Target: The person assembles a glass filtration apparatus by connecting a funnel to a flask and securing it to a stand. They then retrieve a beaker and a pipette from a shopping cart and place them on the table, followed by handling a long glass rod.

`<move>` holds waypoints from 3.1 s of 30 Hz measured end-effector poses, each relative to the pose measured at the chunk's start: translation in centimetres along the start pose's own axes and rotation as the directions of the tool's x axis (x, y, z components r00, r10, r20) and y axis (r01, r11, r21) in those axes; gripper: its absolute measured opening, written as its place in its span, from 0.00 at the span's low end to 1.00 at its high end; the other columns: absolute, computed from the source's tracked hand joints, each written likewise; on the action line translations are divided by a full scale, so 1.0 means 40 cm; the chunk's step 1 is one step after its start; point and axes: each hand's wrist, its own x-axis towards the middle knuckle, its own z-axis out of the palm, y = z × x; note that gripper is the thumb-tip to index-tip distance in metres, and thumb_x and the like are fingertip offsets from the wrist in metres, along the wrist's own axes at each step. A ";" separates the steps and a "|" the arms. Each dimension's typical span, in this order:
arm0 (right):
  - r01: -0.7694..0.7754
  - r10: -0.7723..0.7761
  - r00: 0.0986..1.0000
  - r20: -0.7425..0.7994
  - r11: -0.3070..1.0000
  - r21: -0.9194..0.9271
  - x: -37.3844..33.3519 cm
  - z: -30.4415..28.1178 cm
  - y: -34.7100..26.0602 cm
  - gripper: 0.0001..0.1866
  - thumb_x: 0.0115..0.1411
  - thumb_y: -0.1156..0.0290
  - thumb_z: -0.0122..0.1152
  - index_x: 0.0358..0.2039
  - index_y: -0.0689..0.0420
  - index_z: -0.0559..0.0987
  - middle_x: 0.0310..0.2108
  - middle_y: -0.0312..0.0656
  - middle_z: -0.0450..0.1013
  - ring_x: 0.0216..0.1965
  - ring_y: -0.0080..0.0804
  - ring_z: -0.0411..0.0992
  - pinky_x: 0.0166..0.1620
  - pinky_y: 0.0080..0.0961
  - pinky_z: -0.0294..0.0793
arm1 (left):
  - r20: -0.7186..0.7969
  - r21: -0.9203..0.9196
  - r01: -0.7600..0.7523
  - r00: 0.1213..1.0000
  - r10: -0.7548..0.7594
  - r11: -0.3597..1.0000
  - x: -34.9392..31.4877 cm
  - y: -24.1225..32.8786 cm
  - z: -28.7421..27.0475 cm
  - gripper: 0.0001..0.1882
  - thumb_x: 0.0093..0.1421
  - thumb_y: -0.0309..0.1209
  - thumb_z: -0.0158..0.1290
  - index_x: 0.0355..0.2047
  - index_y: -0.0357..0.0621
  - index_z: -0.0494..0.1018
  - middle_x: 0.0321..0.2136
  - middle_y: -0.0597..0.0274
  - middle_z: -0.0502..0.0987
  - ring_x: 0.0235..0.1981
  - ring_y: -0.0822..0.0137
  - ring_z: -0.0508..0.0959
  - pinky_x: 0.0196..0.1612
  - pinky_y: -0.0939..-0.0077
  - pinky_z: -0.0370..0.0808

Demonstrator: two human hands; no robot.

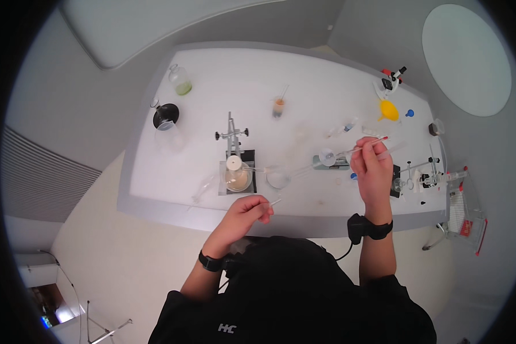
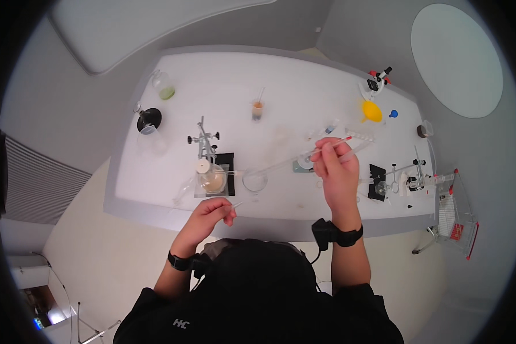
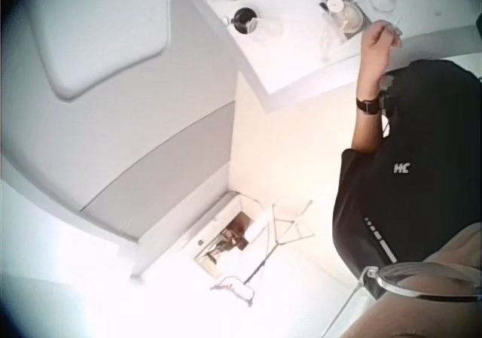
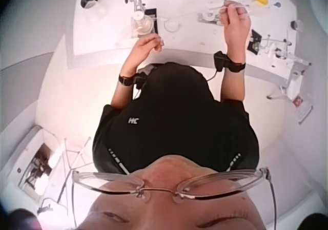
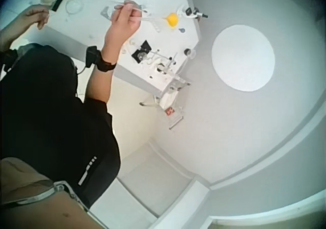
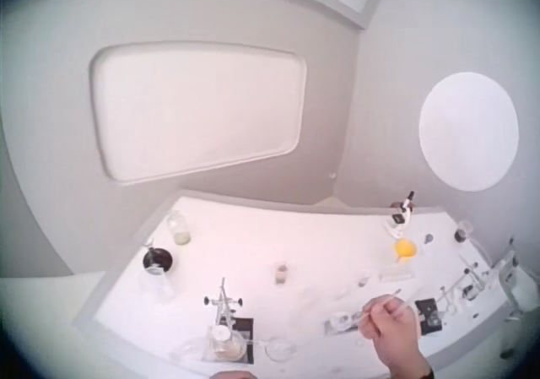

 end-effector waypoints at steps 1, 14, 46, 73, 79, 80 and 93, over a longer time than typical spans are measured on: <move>0.001 0.000 1.000 0.015 0.999 -0.043 0.001 0.046 0.006 0.09 0.68 0.70 0.49 0.38 0.63 0.74 0.25 0.37 0.72 0.19 0.16 0.58 0.24 0.14 0.57 | 0.010 -0.001 0.010 1.000 -0.010 1.000 -0.025 0.001 -0.038 0.09 0.64 0.29 0.47 0.31 0.37 0.74 0.25 0.67 0.75 0.29 0.77 0.73 0.37 0.82 0.70; 0.285 -0.234 0.958 0.163 0.738 -0.612 -0.012 0.405 0.142 0.08 0.65 0.72 0.53 0.34 0.64 0.77 0.33 0.38 0.75 0.30 0.21 0.72 0.32 0.17 0.71 | -0.109 0.013 0.109 0.988 -0.107 0.994 -0.245 0.019 -0.358 0.09 0.63 0.28 0.47 0.30 0.37 0.75 0.24 0.65 0.75 0.29 0.75 0.74 0.39 0.79 0.70; 0.287 -0.163 0.958 0.236 0.521 -0.804 -0.011 0.492 0.122 0.05 0.62 0.74 0.55 0.33 0.63 0.77 0.28 0.41 0.75 0.28 0.26 0.73 0.32 0.19 0.70 | -0.101 -0.048 0.043 0.994 -0.048 0.998 -0.259 0.023 -0.488 0.09 0.64 0.29 0.47 0.31 0.38 0.75 0.24 0.66 0.75 0.29 0.75 0.73 0.39 0.80 0.70; 0.072 -0.035 0.981 0.189 0.979 -0.193 -0.066 0.525 0.075 0.13 0.70 0.64 0.46 0.37 0.61 0.73 0.25 0.42 0.74 0.15 0.13 0.54 0.22 0.13 0.54 | -0.003 -0.009 -0.078 0.997 0.078 0.997 -0.262 0.130 -0.413 0.13 0.67 0.30 0.46 0.42 0.37 0.78 0.23 0.70 0.73 0.28 0.78 0.72 0.38 0.82 0.69; 0.076 -0.027 0.970 0.243 0.978 -0.195 -0.068 0.533 0.087 0.12 0.69 0.66 0.46 0.37 0.62 0.74 0.25 0.42 0.74 0.16 0.13 0.55 0.22 0.12 0.55 | 0.024 0.010 -0.102 0.994 0.102 0.995 -0.274 0.141 -0.400 0.14 0.68 0.32 0.45 0.43 0.37 0.77 0.23 0.72 0.71 0.28 0.79 0.69 0.37 0.83 0.68; 0.038 0.015 0.967 0.256 0.979 -0.201 -0.070 0.537 0.090 0.12 0.69 0.66 0.47 0.37 0.61 0.74 0.25 0.42 0.74 0.16 0.13 0.55 0.22 0.12 0.55 | 0.029 0.015 -0.102 0.994 0.101 0.995 -0.275 0.142 -0.397 0.14 0.68 0.32 0.45 0.43 0.37 0.77 0.23 0.72 0.70 0.28 0.79 0.69 0.37 0.83 0.68; -0.274 0.285 0.917 0.278 0.959 -0.077 -0.091 0.519 0.146 0.13 0.69 0.63 0.44 0.38 0.59 0.74 0.23 0.34 0.68 0.18 0.15 0.56 0.25 0.16 0.56 | 0.032 -0.039 -0.067 0.997 0.068 0.997 -0.219 0.095 -0.333 0.12 0.67 0.31 0.48 0.38 0.35 0.77 0.23 0.70 0.73 0.27 0.79 0.72 0.35 0.82 0.70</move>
